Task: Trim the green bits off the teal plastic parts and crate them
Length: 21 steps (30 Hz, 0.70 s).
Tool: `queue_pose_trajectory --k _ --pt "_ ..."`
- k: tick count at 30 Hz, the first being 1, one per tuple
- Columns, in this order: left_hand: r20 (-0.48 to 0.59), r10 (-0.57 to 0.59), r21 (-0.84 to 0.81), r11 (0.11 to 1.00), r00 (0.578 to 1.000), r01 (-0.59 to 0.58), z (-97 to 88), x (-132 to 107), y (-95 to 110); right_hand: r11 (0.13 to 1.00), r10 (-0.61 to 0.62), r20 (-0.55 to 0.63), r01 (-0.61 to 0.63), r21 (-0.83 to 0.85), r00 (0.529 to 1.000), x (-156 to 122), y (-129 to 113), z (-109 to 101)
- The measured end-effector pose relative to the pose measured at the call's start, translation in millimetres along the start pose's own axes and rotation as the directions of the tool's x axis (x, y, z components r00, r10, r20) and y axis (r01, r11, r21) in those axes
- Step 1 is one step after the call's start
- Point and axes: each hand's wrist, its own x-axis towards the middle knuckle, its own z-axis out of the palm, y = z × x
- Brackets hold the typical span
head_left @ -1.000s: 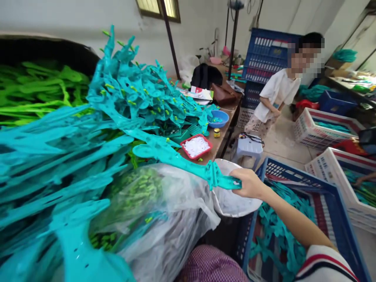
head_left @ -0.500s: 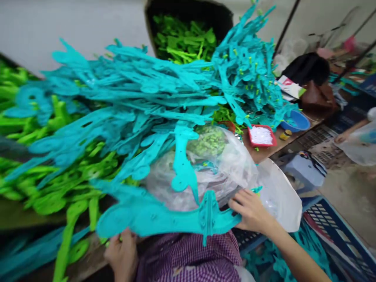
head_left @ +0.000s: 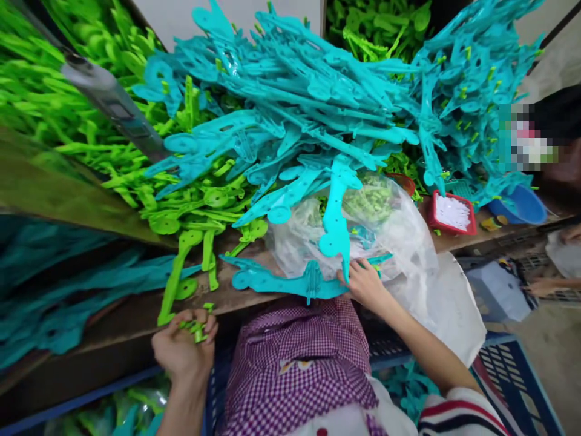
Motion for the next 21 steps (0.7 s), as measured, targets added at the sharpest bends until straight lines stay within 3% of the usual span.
queue_pose_trajectory --k 4,8,11,13,15,17,19,21 --pt "0.301 0.013 0.010 1.000 0.954 -0.017 43.9 -24.6 -10.5 0.998 0.060 -0.091 -0.059 0.014 0.994 14.8 0.6 2.8" --pt "0.531 -0.042 0.171 0.984 0.846 -0.058 97.1 -36.7 -15.8 0.993 0.116 -0.154 -0.112 0.034 0.981 3.7 -8.5 2.2" --pt "0.699 -0.119 0.364 0.908 0.705 -0.207 127.9 -33.1 -7.2 0.971 0.219 -0.254 -0.186 0.148 0.942 -14.8 -25.4 7.9" --pt "0.802 -0.204 0.462 0.808 0.561 -0.367 145.9 -31.7 1.9 0.908 0.333 -0.331 -0.205 0.365 0.883 -22.5 -40.2 11.6" --pt "0.871 -0.288 0.471 0.721 0.398 -0.508 163.6 -35.0 8.0 0.778 0.454 -0.364 -0.162 0.607 0.813 -22.7 -55.2 11.9" --pt "0.900 -0.351 0.436 0.694 0.260 -0.572 179.8 -42.9 7.2 0.650 0.542 -0.367 -0.100 0.754 0.756 -17.5 -67.5 8.0" --pt "0.901 -0.385 0.427 0.713 0.198 -0.557 190.4 -51.6 0.0 0.594 0.587 -0.372 -0.070 0.801 0.719 -12.3 -73.9 2.1" --pt "0.890 -0.400 0.456 0.756 0.219 -0.470 190.2 -55.8 -9.5 0.618 0.557 -0.381 -0.062 0.784 0.738 -11.4 -71.3 -2.1"
